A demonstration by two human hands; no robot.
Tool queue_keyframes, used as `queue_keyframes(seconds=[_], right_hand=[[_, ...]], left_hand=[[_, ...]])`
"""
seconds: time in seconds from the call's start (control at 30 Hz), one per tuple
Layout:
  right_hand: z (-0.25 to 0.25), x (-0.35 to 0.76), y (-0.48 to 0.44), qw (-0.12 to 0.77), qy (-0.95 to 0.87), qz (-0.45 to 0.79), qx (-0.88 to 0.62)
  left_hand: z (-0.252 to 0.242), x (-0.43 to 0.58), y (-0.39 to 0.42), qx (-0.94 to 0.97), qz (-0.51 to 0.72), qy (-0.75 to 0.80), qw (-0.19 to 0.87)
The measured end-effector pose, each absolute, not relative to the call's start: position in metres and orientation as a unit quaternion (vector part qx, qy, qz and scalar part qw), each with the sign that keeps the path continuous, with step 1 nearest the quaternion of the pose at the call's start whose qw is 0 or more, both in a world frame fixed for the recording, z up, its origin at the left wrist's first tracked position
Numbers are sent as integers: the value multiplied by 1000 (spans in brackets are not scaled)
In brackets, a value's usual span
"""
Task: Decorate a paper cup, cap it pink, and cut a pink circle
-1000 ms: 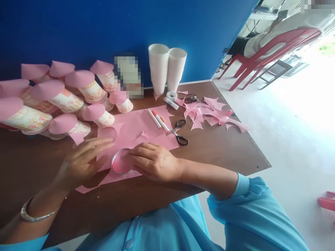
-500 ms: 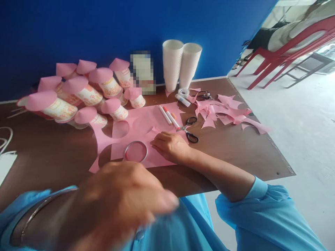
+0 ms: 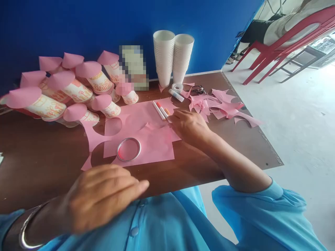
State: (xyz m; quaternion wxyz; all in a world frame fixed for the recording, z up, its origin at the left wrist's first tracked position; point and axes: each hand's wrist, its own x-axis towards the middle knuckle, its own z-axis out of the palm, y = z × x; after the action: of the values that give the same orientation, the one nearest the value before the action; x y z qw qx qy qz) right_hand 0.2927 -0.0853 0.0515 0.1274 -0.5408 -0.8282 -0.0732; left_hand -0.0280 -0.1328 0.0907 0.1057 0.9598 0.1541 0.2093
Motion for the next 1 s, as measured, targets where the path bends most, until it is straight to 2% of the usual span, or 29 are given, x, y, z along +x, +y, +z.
queue_keyframes(seconds=[0.07,0.13,0.3,0.57,0.7,0.8,1.0], right_hand=[[52,303,-79,102,-804,-52,-583],[50,306,-71,82,-776,-29,-625],[48,288,-49,16,-734,0,-679],[46,273,-42,-48,-718,38,-693],[38,272,-43,-60,-695,29,-716],[35,271,-42,-63,-689,22,-722],[48,283,-53,-16,-656,-15,-755]], left_hand=[[87,-25,-101,964,231,122,41],[72,-37,-83,951,251,182,-5],[44,-54,-60,925,257,277,-34],[37,-53,-61,926,209,307,72],[37,-60,-63,930,177,300,118],[40,-63,-62,931,170,301,115],[46,-58,-93,931,193,310,-5]])
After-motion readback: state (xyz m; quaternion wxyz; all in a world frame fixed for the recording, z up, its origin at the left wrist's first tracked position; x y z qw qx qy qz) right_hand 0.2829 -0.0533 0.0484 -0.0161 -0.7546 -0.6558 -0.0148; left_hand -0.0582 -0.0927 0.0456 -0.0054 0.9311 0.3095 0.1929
